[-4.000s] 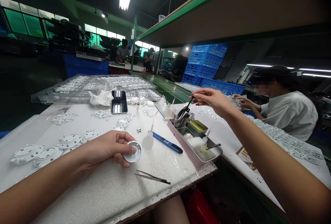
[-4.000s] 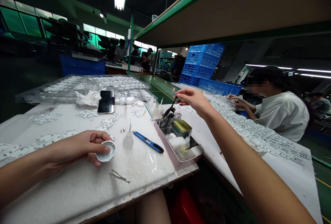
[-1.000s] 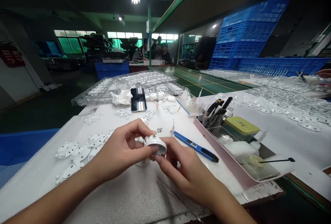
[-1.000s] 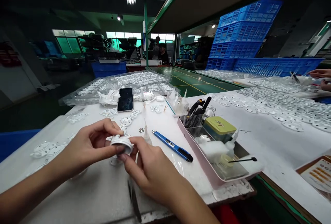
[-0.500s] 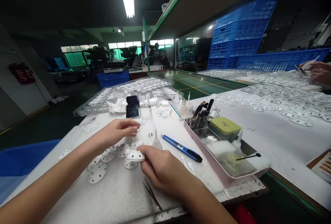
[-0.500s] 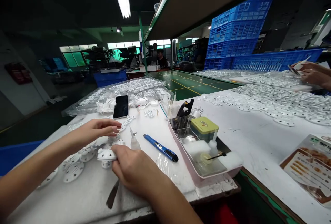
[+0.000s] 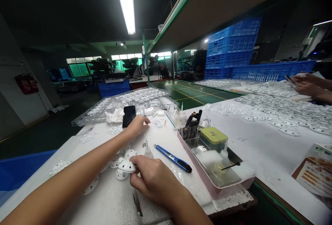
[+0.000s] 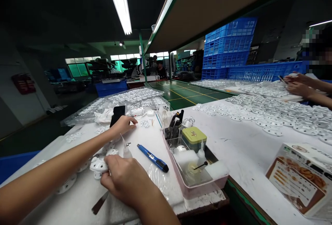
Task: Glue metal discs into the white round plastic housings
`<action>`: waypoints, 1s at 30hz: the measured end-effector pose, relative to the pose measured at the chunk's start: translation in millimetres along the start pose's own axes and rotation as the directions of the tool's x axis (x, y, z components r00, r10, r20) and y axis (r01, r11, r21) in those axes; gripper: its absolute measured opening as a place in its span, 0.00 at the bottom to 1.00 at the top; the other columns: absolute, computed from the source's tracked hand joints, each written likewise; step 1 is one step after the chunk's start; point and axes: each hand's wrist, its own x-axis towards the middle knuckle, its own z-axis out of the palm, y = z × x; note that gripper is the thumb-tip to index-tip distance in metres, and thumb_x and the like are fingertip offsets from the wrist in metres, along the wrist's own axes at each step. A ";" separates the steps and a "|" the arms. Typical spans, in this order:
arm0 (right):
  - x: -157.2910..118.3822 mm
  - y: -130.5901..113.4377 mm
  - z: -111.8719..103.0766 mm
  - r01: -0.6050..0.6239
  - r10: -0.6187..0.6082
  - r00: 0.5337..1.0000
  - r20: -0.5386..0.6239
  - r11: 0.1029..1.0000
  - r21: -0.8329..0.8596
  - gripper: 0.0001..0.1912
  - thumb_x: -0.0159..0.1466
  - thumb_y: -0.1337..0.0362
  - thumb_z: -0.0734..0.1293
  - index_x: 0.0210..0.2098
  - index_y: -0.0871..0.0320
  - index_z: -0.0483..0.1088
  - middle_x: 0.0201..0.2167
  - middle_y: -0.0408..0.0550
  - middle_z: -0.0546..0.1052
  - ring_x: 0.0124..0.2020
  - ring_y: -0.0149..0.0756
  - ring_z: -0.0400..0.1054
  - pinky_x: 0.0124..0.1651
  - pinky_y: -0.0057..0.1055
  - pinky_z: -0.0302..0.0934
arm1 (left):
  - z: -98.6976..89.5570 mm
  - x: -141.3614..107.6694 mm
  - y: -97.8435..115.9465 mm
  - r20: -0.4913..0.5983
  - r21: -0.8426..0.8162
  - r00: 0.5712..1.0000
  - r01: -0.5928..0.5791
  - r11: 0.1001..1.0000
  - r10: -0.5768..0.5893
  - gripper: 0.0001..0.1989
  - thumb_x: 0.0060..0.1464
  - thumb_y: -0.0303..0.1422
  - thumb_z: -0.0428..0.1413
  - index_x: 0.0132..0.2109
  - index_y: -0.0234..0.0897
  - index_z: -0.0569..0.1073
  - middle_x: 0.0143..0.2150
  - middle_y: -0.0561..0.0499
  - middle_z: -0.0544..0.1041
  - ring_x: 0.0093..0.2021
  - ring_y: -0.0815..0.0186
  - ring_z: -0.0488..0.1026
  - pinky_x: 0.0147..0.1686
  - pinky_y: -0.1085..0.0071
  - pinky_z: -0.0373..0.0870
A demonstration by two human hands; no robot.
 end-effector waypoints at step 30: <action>2.6 -2.6 -4.4 -0.028 0.029 1.000 -0.009 0.999 0.018 0.08 0.60 0.72 0.61 0.39 0.59 0.67 0.29 0.44 0.70 0.25 0.32 0.63 0.27 0.28 0.53 | -69.1 -135.7 -6.7 -0.079 -0.753 0.996 -0.035 0.658 -0.038 0.10 0.52 0.39 0.63 0.36 0.37 0.77 0.30 0.50 0.77 0.31 0.66 0.73 0.34 0.68 0.73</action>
